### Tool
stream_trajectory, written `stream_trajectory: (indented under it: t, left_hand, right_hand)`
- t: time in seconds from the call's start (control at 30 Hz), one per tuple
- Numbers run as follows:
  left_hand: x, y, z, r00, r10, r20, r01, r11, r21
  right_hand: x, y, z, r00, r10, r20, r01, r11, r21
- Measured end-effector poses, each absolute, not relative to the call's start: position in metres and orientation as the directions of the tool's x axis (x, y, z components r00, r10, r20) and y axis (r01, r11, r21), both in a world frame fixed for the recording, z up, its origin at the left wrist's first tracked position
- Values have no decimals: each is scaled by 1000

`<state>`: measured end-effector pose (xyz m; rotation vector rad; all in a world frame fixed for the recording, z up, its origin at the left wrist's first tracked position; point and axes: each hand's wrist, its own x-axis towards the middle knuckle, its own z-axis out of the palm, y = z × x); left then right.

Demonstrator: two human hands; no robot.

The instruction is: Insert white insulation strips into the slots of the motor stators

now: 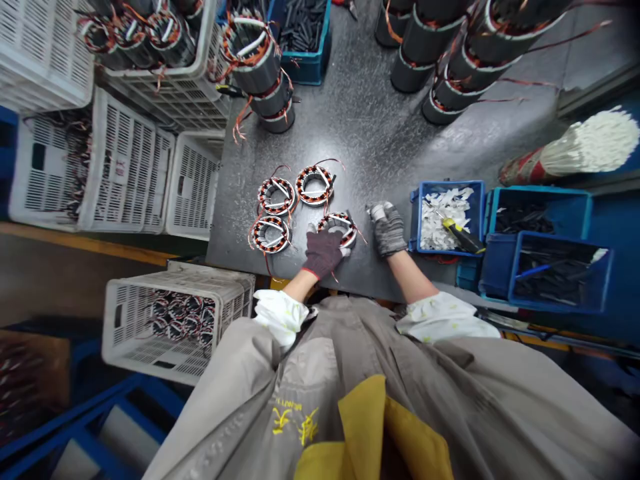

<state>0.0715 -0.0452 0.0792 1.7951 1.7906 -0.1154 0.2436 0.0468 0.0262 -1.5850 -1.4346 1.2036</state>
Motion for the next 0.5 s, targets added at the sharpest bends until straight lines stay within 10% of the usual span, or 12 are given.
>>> stream_trajectory:
  t: [0.23,0.5]
  left_hand:
    - [1,-57,102,-56,927,-371,947,168,275]
    - [-84,-44,66,-188,978,-91,858,208,470]
  right_hand:
    - [166,35,64,-708,694,-129,637,548,-543]
    - [110,80,69,-728,567,-386,684,639,-352]
